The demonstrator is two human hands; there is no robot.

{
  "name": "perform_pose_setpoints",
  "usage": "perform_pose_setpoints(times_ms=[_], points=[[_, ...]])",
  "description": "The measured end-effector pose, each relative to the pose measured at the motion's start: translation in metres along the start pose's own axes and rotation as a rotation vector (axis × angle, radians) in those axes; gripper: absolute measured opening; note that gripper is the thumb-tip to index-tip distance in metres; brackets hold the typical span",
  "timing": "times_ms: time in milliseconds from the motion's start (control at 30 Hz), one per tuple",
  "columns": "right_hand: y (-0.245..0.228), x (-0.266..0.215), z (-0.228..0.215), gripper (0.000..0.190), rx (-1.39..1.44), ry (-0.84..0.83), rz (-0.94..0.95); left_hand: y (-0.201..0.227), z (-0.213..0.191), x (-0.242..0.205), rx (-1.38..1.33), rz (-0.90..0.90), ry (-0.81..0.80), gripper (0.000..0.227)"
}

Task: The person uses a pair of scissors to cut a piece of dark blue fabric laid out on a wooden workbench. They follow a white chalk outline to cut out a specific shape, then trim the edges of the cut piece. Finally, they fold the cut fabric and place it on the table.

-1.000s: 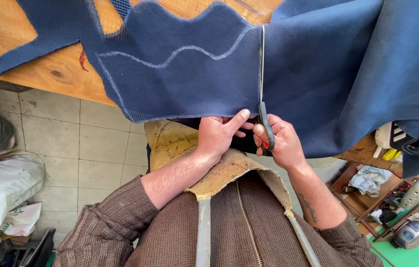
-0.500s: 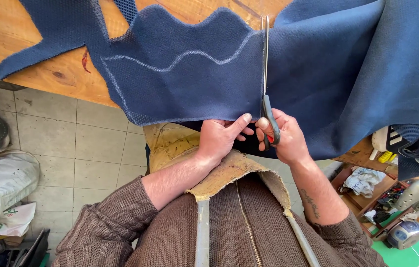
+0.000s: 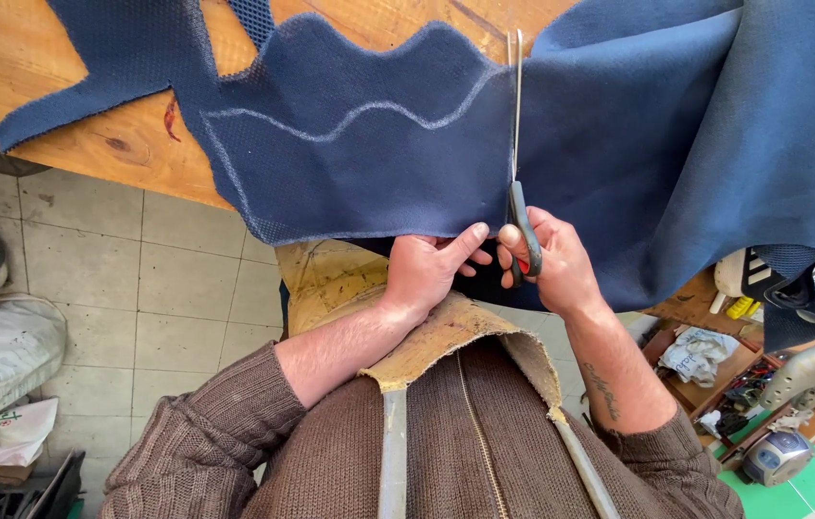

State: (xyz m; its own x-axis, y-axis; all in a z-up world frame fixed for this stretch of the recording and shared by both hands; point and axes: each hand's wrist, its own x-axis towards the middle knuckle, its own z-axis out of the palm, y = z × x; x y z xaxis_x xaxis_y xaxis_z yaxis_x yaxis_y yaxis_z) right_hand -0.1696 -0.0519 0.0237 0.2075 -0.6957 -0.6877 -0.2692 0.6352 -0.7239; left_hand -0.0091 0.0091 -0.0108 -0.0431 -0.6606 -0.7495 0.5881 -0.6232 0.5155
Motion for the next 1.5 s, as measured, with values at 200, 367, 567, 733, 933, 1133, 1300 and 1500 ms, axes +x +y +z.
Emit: perform_pose_setpoints(times_ms=[200, 367, 567, 733, 933, 1133, 1300, 1500], points=[[0.0, 0.011, -0.003, 0.026, 0.031, 0.018, -0.003, 0.001, -0.003, -0.002, 0.021, -0.015, 0.019, 0.027], [0.005, 0.021, -0.005, 0.027, -0.004, 0.039, -0.016, 0.006, -0.001, -0.001, 0.023, -0.024, 0.009, 0.029], [0.006, 0.025, -0.005, 0.027, -0.021, 0.085, -0.05, 0.01, 0.002, -0.001, 0.038, -0.033, -0.005, 0.03], [0.005, 0.022, -0.004, 0.022, -0.061, 0.146, -0.188, 0.007, -0.015, -0.007, 0.036, 0.044, -0.107, 0.021], [0.011, 0.024, -0.011, 0.026, 0.095, 0.269, -0.284, 0.003, -0.05, -0.014, 0.095, 0.167, -0.253, 0.056], [0.041, 0.008, -0.048, 0.032, 0.21, 0.252, -0.413, -0.007, -0.11, -0.006, -0.492, 0.167, -0.165, 0.056], [0.082, 0.005, -0.049, 0.034, 0.263, 0.21, -0.54, 0.062, -0.106, 0.029, -0.417, 0.43, -0.008, 0.037], [0.048, -0.055, 0.052, 0.026, 0.249, -0.058, -0.202, 0.181, -0.151, 0.043, 0.208, 0.331, -0.244, 0.031]])
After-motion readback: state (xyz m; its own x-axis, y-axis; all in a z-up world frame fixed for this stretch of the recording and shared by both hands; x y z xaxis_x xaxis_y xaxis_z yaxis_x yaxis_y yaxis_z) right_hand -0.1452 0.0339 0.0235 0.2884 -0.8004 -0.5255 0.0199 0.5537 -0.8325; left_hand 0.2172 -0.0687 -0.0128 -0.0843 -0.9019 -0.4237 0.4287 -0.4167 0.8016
